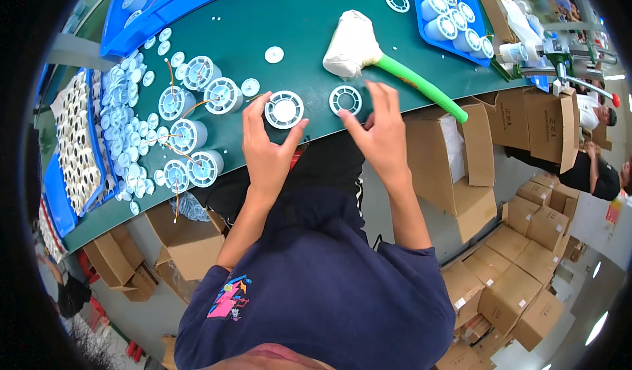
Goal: Manually assemble small electronic components on a factory production line using a mallet.
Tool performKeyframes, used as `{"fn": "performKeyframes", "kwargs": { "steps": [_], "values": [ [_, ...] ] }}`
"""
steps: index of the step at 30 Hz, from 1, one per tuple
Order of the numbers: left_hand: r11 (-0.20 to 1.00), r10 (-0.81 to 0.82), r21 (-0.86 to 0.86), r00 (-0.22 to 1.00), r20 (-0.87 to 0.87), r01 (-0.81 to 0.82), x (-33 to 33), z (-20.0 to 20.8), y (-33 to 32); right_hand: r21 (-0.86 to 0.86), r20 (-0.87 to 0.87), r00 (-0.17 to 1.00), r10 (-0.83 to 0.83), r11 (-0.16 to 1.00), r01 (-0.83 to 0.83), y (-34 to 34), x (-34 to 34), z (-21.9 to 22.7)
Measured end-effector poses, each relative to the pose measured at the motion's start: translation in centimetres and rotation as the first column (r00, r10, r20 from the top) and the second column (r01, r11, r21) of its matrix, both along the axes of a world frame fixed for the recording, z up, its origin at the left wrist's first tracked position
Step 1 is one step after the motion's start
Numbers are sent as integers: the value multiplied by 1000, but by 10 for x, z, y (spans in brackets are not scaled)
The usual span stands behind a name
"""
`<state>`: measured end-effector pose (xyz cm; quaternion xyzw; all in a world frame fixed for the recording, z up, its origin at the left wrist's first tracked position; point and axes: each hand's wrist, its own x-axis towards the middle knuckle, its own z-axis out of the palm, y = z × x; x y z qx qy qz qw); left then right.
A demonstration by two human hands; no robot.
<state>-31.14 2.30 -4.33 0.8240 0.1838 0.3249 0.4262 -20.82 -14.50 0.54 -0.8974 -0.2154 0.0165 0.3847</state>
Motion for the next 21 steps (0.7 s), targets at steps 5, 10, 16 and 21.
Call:
{"fn": "performKeyframes", "kwargs": {
  "steps": [5, 10, 16, 21],
  "values": [
    [999, 20, -26, 999, -28, -21, 2, -1, -5, -179, 220, 950, 220, 967, -183, -11, 9, -33],
    [998, 20, -63, 999, -28, -22, -2, -3, -6, 69, 248, 933, 259, 956, -284, 16, -3, -3],
    [997, 52, -62, 999, 9, -51, 2, -9, -5, 41, 291, 817, 498, 846, -531, 61, -3, -8],
    [997, 67, -42, 997, 26, -66, 0, -13, -7, 23, 306, 831, 464, 869, -494, 56, -13, -11]
  ]
}}
